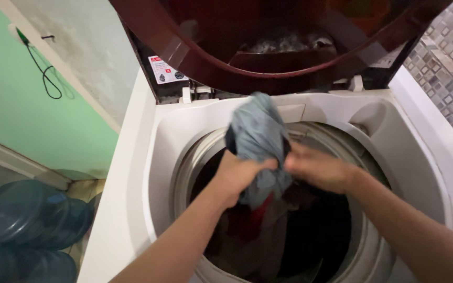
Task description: The person loads laundry into a top-loading washing machine. They pick clothing items one at a time from a laundry basket and place them into the washer drum, pressing the clothes down into the tub.
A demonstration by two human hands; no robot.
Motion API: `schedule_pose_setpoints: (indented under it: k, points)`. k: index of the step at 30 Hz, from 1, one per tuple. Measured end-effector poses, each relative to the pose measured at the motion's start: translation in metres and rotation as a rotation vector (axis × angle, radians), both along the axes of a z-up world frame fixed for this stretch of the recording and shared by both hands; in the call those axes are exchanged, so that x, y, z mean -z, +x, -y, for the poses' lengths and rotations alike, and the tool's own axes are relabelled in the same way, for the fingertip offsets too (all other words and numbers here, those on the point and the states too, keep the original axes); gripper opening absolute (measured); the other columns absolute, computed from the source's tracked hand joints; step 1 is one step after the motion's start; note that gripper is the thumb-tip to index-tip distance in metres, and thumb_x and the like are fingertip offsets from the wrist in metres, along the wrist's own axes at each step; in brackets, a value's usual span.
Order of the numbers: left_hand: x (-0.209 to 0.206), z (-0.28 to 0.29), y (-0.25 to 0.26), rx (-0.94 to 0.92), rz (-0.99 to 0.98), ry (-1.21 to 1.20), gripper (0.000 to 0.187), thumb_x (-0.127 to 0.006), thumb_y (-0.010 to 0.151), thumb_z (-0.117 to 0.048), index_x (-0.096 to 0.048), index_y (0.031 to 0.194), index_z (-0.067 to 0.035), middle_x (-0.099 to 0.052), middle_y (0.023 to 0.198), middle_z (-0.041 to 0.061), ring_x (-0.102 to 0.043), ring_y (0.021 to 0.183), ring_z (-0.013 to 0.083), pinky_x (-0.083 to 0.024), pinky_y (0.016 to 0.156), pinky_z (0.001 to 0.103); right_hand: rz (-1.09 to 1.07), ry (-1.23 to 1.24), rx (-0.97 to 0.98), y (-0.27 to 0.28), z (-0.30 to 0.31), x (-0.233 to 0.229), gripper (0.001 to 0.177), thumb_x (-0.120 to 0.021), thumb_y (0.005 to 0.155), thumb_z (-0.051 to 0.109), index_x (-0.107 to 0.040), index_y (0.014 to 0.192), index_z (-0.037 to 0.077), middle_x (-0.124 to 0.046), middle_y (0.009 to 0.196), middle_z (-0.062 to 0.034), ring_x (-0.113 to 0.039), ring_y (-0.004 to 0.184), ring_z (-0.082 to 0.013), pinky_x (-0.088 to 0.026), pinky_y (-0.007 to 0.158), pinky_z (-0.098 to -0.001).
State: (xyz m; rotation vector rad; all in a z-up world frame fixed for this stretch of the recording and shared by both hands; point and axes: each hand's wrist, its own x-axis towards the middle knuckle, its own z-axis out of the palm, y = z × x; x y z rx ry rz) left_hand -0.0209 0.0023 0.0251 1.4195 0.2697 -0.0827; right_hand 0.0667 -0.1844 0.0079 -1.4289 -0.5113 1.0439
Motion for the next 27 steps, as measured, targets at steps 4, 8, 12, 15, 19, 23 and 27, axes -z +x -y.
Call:
schedule_pose_setpoints:
  k: [4,8,12,15,19,23,27]
  points:
    - [-0.018,0.007,0.011,-0.07,0.023,-0.199,0.072,-0.08,0.068,-0.002,-0.054,0.135,-0.01,-0.068,0.128,0.005,-0.064,0.118,0.0209,-0.049,0.103,0.036,0.36,0.037,-0.135,-0.025,-0.017,0.031,0.061,-0.088,0.076,0.018,-0.064,0.131,0.003,-0.071,0.124,-0.0114,-0.064,0.114,-0.021,-0.052,0.101,-0.0378]
    - [-0.03,0.026,0.024,-0.218,0.106,-0.171,0.066,-0.081,0.069,-0.003,-0.058,0.131,-0.005,-0.069,0.125,0.008,-0.065,0.115,0.0228,-0.051,0.1,0.036,0.705,0.032,0.216,-0.019,-0.038,0.04,0.047,-0.088,0.068,0.014,-0.068,0.108,0.003,-0.076,0.104,-0.0074,-0.073,0.097,-0.0193,-0.059,0.085,-0.034]
    - [-0.038,0.036,0.038,-0.356,0.147,-0.156,0.055,-0.08,0.069,-0.001,-0.07,0.122,0.009,-0.075,0.115,0.015,-0.071,0.105,0.0269,-0.056,0.092,0.037,0.823,0.166,0.363,-0.012,-0.043,0.046,0.032,-0.08,0.078,0.015,-0.067,0.105,0.003,-0.076,0.099,-0.0069,-0.073,0.09,-0.0205,-0.059,0.077,-0.036]
    - [-0.035,0.041,0.042,-0.479,0.264,-0.12,0.067,-0.078,0.061,0.003,-0.062,0.126,0.002,-0.072,0.108,0.016,-0.07,0.097,0.0261,-0.057,0.085,0.038,1.015,0.156,0.438,-0.015,-0.046,0.059,0.03,-0.079,0.081,0.017,-0.067,0.104,0.003,-0.075,0.1,-0.0086,-0.074,0.092,-0.023,-0.058,0.077,-0.037]
    - [-0.027,0.039,0.038,-0.399,0.205,-0.158,0.072,-0.08,0.062,-0.005,-0.061,0.131,0.002,-0.072,0.116,0.015,-0.07,0.104,0.025,-0.057,0.09,0.036,1.046,-0.234,0.458,-0.014,-0.042,0.077,0.029,-0.081,0.077,0.019,-0.07,0.1,0.005,-0.075,0.094,-0.0125,-0.073,0.091,-0.0287,-0.058,0.076,-0.0392]
    - [-0.02,0.011,0.023,-0.038,0.045,0.011,0.088,-0.089,0.065,-0.018,-0.051,0.142,0.001,-0.066,0.132,0.015,-0.064,0.121,0.0263,-0.051,0.101,0.037,1.343,-0.027,0.219,0.011,-0.02,0.074,0.02,-0.081,0.08,0.018,-0.071,0.095,0.009,-0.075,0.091,-0.0068,-0.074,0.088,-0.0251,-0.057,0.08,-0.0382]
    - [-0.01,-0.029,0.004,0.519,0.048,0.033,0.116,-0.09,0.057,-0.025,-0.029,0.154,-0.007,-0.055,0.146,0.013,-0.054,0.135,0.0274,-0.047,0.109,0.041,1.125,0.019,0.293,0.019,-0.004,0.047,0.038,-0.085,0.073,0.018,-0.069,0.105,0.006,-0.073,0.102,-0.0086,-0.071,0.095,-0.023,-0.056,0.084,-0.036]
